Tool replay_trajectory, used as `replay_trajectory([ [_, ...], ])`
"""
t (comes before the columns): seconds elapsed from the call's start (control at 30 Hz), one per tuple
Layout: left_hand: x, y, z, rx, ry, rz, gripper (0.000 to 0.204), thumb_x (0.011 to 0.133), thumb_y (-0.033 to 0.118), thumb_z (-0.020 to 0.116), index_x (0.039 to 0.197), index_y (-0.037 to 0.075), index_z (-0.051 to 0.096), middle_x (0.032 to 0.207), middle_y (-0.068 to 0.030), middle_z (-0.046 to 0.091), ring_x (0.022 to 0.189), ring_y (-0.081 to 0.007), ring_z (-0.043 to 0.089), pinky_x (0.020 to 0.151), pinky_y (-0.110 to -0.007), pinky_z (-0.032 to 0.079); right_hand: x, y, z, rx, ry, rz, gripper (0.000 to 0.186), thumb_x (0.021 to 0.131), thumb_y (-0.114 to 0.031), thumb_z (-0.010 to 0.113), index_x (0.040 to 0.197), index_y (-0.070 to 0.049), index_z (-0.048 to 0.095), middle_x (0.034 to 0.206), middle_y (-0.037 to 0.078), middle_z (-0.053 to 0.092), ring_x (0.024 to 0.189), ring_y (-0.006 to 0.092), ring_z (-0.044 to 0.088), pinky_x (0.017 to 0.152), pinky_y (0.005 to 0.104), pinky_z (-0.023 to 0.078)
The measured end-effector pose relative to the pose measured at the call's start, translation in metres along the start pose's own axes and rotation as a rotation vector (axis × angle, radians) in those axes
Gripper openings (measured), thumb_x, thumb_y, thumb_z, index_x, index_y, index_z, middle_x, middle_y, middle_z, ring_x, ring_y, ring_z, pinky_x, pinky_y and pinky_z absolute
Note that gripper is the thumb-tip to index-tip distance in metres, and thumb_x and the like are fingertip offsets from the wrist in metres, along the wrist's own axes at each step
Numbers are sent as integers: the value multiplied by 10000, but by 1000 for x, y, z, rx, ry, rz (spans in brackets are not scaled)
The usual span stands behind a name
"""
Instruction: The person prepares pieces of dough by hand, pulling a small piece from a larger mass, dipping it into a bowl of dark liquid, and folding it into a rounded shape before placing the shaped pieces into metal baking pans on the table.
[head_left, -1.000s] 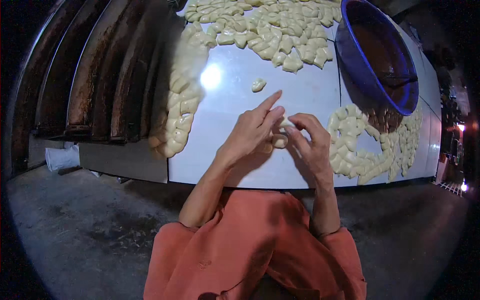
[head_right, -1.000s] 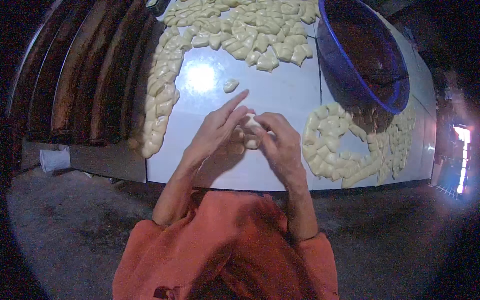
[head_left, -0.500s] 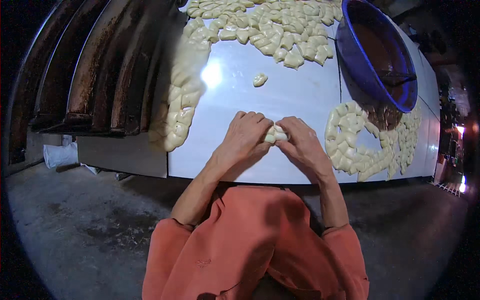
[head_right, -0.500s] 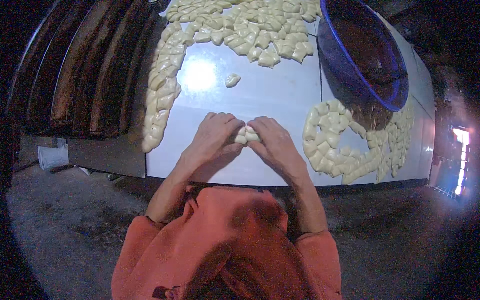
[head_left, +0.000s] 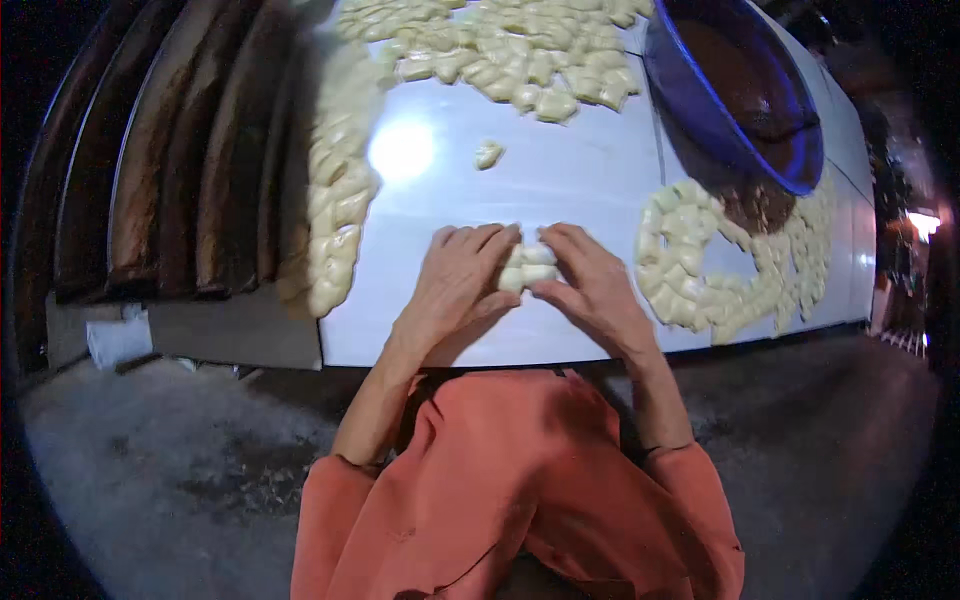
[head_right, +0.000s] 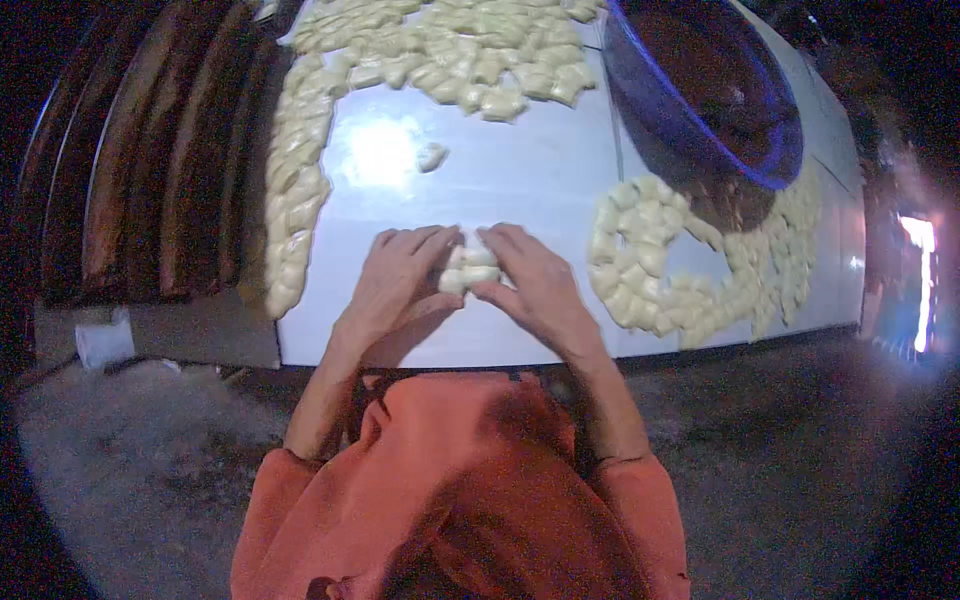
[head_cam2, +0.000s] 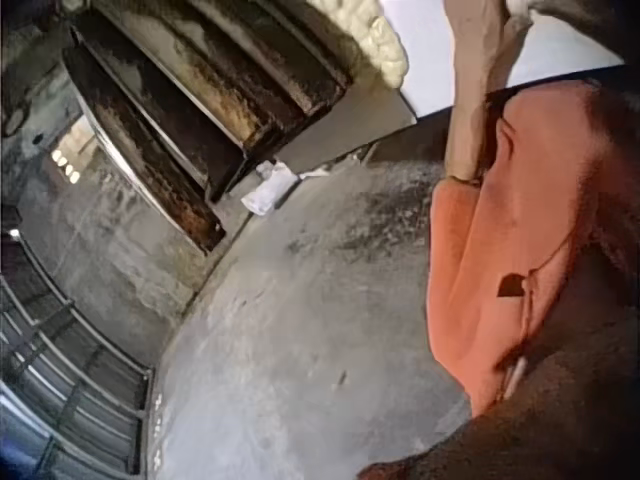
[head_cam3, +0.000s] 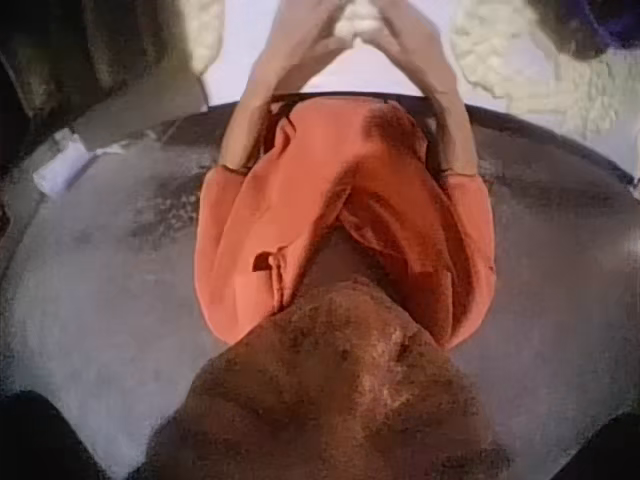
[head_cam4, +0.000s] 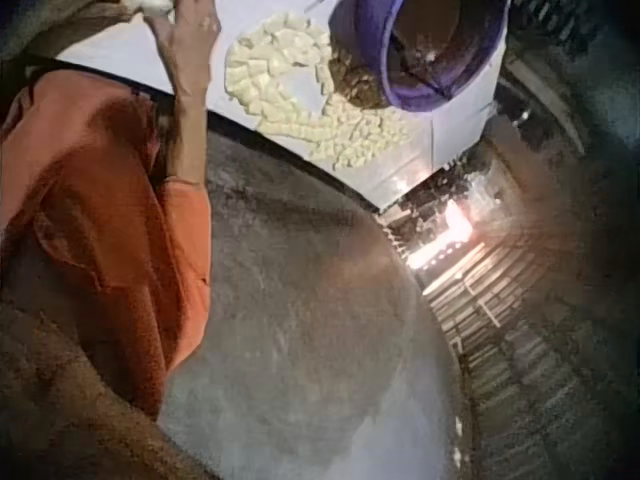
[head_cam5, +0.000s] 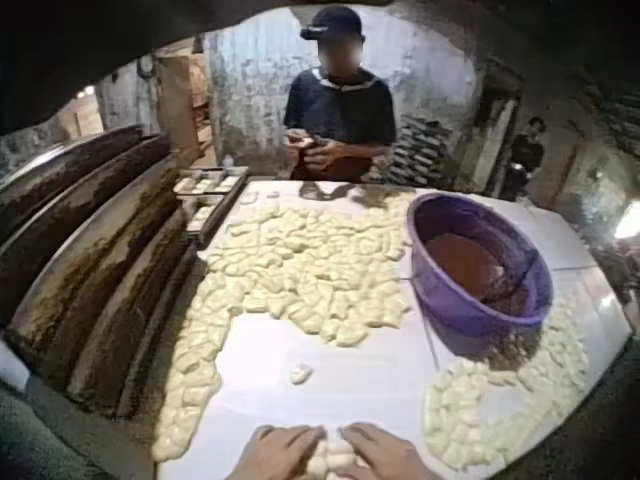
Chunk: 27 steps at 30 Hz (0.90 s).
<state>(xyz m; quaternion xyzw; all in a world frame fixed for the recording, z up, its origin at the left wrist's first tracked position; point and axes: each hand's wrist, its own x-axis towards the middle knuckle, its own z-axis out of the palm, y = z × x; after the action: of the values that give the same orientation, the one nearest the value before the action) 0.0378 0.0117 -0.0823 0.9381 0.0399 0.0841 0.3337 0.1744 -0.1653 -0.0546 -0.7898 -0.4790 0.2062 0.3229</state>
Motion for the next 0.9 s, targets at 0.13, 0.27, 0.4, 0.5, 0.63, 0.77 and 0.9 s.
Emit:
replay_trajectory([
  [0.13,15,7,6,31,-70,0,563,749,256,770,1244,62,587,1171,-106,608,1119,-295,552,1000,-450,365,1,14,14,12,-29,-41,434,838,-215,695,1221,-44,583,1092,133,610,994,336,602,841,389,502],
  [0.27,17,11,-1,127,-215,-84,644,750,302,772,1308,67,552,1246,-112,577,1171,-303,521,1090,-511,292,-15,29,-22,219,13,-14,515,867,-241,715,1319,-53,552,1154,102,624,944,266,623,849,356,511],
  [0.4,18,34,-15,237,-291,-166,999,697,515,787,1490,86,358,1474,-145,425,1389,-337,356,1162,-629,110,-64,103,-80,166,592,508,454,869,-258,724,1252,-50,598,1141,149,644,983,294,653,843,390,519],
  [0.5,41,40,-8,270,-258,-96,929,741,487,776,1479,87,379,1486,-162,415,1399,-360,347,1156,-628,136,-88,157,-129,-543,697,469,399,836,-189,714,1196,-53,611,1166,170,611,1074,367,579,882,448,488],
  [0.63,122,78,30,82,-291,144,648,837,319,738,1392,104,483,1448,-147,473,1333,-345,455,1127,-603,276,-87,190,-135,-613,644,507,343,815,-186,721,1117,-48,633,1172,177,598,1098,379,558,895,463,477],
  [0.77,206,125,110,40,-270,435,523,899,223,632,1379,81,478,1437,-129,491,1323,-304,477,1108,-613,304,-91,226,-132,-412,707,384,258,793,-145,713,1015,-34,642,1082,170,631,1034,359,598,873,444,489],
  [0.9,268,146,200,240,-232,587,498,902,187,575,1379,84,478,1454,-109,475,1357,-287,447,1121,-613,300,-119,238,-136,170,767,562,216,811,-67,693,1015,-13,647,984,96,684,857,204,670,766,321,520],
])
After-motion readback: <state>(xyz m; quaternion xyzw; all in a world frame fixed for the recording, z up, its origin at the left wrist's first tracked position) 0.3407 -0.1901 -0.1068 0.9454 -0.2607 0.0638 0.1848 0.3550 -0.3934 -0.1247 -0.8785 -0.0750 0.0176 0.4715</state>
